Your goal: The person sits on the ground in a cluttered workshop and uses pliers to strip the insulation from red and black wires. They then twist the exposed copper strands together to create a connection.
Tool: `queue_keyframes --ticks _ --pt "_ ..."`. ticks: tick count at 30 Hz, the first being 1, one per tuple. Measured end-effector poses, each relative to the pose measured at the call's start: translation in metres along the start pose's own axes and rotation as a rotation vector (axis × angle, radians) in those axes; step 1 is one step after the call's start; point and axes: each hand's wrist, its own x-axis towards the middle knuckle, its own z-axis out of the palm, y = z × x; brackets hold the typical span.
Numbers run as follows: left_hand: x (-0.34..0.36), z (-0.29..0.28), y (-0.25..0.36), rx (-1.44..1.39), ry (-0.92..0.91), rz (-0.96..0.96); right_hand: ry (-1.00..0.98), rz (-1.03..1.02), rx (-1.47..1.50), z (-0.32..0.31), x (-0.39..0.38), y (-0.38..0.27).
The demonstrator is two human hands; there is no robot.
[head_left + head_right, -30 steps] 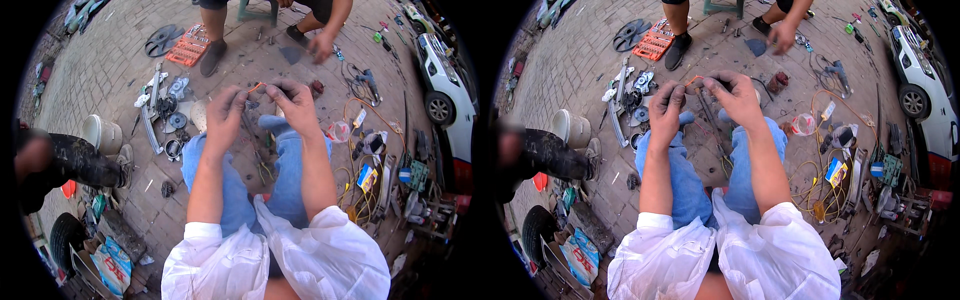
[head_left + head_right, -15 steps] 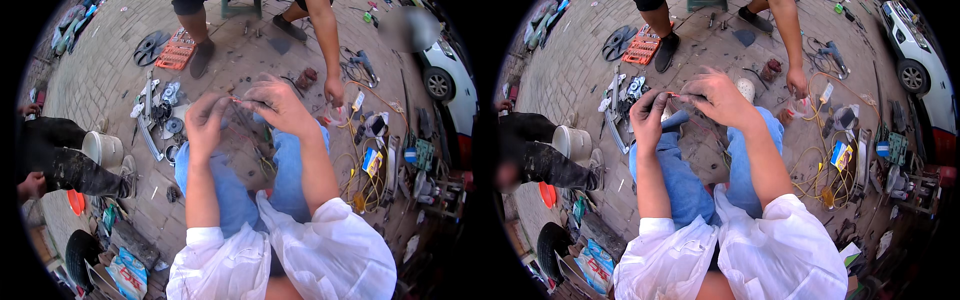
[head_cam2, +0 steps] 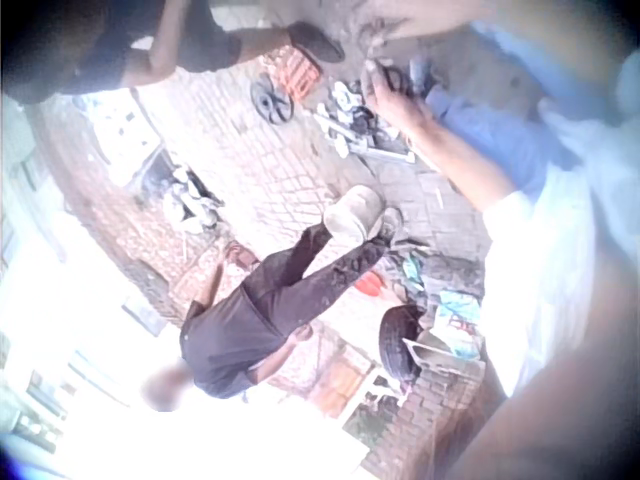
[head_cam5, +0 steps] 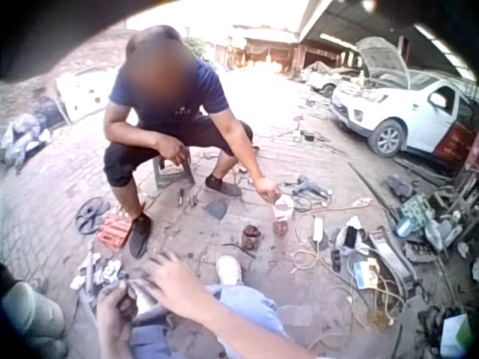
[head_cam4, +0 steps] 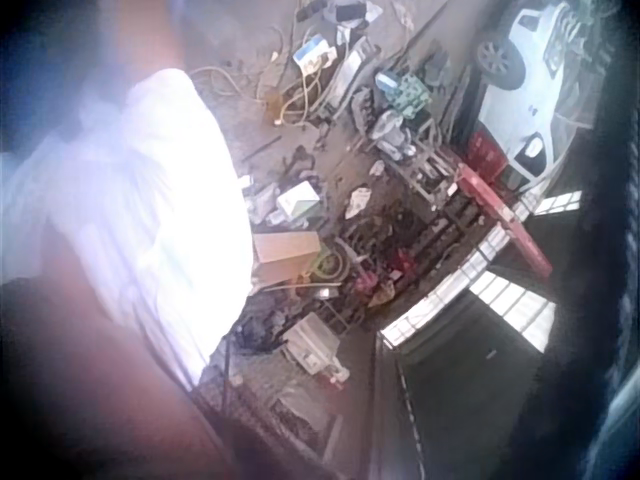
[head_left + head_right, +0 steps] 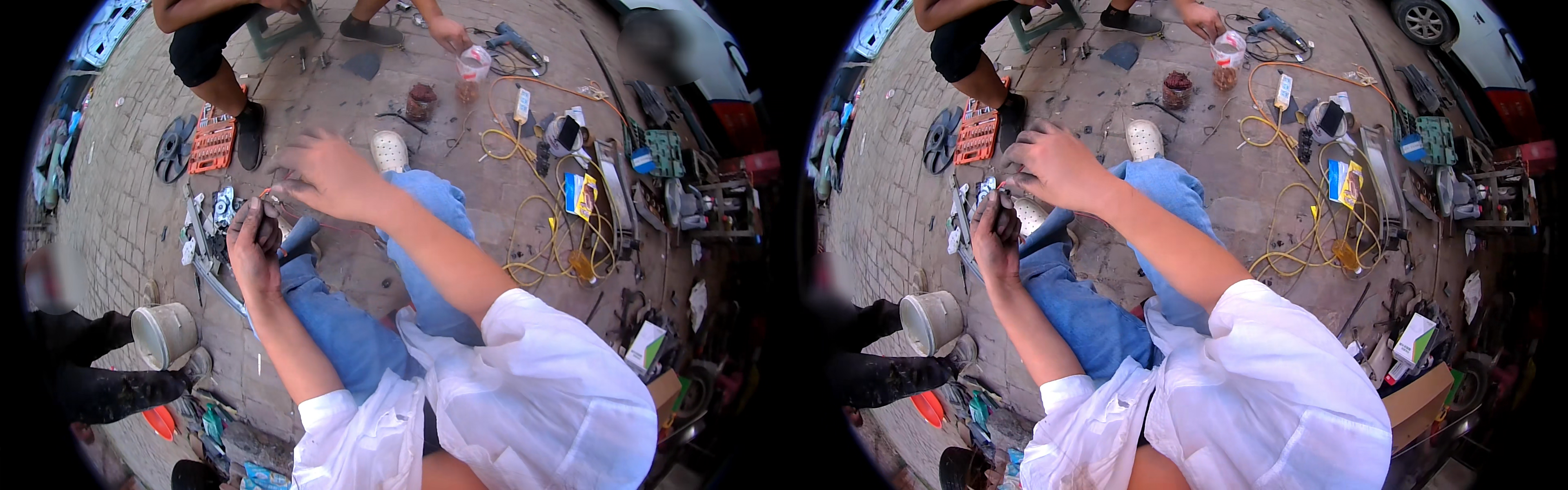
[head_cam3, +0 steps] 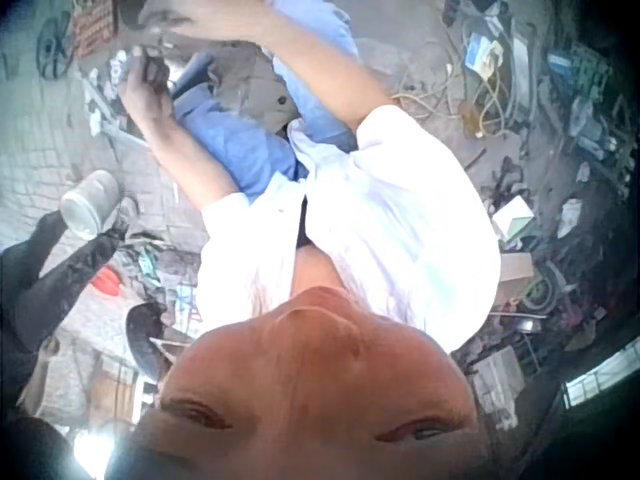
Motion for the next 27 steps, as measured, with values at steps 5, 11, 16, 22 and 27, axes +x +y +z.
queue_keyframes --ticks 5,11,16,22,27 --pt "0.004 0.001 -0.003 -0.069 -0.001 -0.017 0.043 -0.062 0.017 0.007 0.002 -0.009" --pt "0.005 -0.001 -0.003 -0.258 -0.08 -0.101 0.049 -0.061 0.037 0.012 0.001 -0.007" --pt "0.002 0.0 0.0 -0.353 -0.116 -0.159 0.046 -0.089 -0.019 0.011 0.001 -0.007" --pt "0.003 -0.002 -0.001 -0.301 -0.119 -0.141 -0.051 -0.078 0.042 0.005 0.001 -0.008" --pt "0.003 0.004 -0.002 -0.245 -0.048 -0.127 -0.136 -0.036 0.131 -0.003 0.0 -0.005"
